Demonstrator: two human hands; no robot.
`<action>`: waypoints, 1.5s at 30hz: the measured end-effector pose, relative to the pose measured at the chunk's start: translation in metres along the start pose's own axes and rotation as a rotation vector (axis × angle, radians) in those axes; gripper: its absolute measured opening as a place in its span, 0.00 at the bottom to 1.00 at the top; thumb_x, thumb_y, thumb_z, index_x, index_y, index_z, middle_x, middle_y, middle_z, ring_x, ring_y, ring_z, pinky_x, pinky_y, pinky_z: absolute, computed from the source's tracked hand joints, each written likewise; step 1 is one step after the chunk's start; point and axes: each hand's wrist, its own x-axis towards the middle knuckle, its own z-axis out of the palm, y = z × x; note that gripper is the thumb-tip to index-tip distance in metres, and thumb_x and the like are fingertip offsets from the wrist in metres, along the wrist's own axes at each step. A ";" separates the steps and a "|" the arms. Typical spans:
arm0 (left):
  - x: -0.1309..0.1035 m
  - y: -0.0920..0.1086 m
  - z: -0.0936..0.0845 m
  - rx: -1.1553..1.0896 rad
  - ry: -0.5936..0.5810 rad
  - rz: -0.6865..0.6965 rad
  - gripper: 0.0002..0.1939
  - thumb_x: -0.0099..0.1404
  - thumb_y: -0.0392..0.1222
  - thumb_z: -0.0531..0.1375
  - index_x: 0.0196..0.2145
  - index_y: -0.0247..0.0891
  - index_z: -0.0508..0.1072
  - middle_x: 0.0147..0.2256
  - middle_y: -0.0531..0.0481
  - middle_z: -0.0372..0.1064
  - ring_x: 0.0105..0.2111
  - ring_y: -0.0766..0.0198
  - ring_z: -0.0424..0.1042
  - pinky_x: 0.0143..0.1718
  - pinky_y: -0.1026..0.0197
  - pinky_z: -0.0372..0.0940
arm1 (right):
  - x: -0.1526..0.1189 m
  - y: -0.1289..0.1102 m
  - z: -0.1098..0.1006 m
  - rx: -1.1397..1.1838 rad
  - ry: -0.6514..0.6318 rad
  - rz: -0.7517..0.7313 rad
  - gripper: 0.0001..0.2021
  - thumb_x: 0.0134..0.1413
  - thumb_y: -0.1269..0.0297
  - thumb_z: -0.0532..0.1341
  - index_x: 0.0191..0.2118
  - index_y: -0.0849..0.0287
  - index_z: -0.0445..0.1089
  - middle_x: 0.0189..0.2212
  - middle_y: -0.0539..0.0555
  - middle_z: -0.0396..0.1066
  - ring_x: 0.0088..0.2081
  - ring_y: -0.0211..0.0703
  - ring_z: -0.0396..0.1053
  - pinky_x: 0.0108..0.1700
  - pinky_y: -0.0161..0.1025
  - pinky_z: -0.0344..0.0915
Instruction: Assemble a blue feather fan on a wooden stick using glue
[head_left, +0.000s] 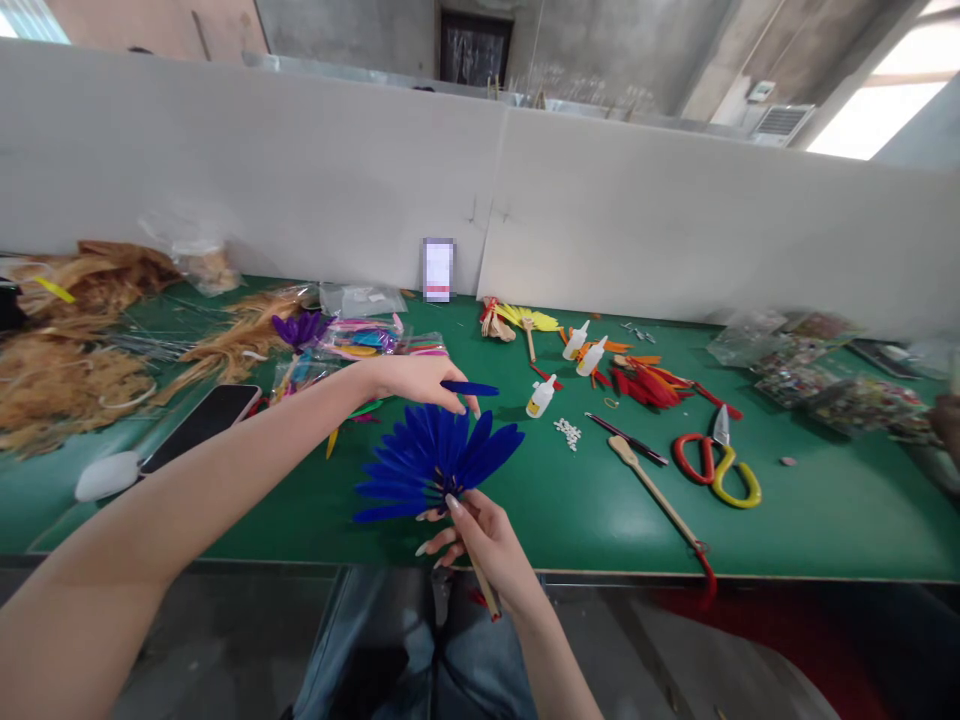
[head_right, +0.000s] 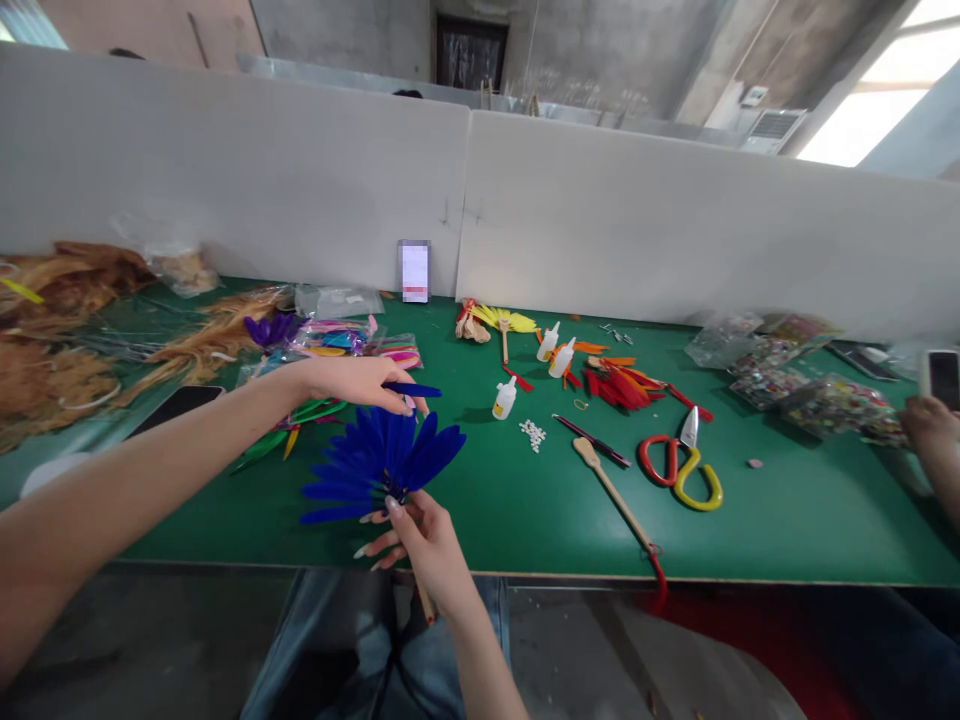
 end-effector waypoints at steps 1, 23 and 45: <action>0.001 0.000 0.001 -0.024 -0.024 -0.011 0.18 0.59 0.49 0.58 0.45 0.42 0.76 0.41 0.49 0.74 0.37 0.64 0.68 0.33 0.68 0.56 | 0.000 0.000 0.000 0.000 0.001 0.004 0.24 0.49 0.45 0.62 0.40 0.63 0.64 0.35 0.56 0.74 0.24 0.35 0.74 0.22 0.29 0.68; 0.002 0.008 0.001 -0.056 0.147 -0.051 0.24 0.57 0.60 0.58 0.39 0.37 0.77 0.31 0.48 0.69 0.27 0.65 0.62 0.27 0.63 0.51 | 0.001 0.003 0.004 0.025 -0.017 0.018 0.23 0.50 0.47 0.63 0.41 0.63 0.65 0.34 0.58 0.75 0.24 0.37 0.74 0.21 0.28 0.67; -0.006 0.015 -0.004 -0.118 -0.023 0.013 0.21 0.62 0.55 0.54 0.48 0.44 0.73 0.44 0.48 0.70 0.39 0.62 0.66 0.30 0.65 0.55 | 0.001 0.004 0.005 0.050 -0.009 0.027 0.25 0.47 0.44 0.64 0.38 0.63 0.65 0.33 0.58 0.75 0.23 0.37 0.74 0.20 0.29 0.66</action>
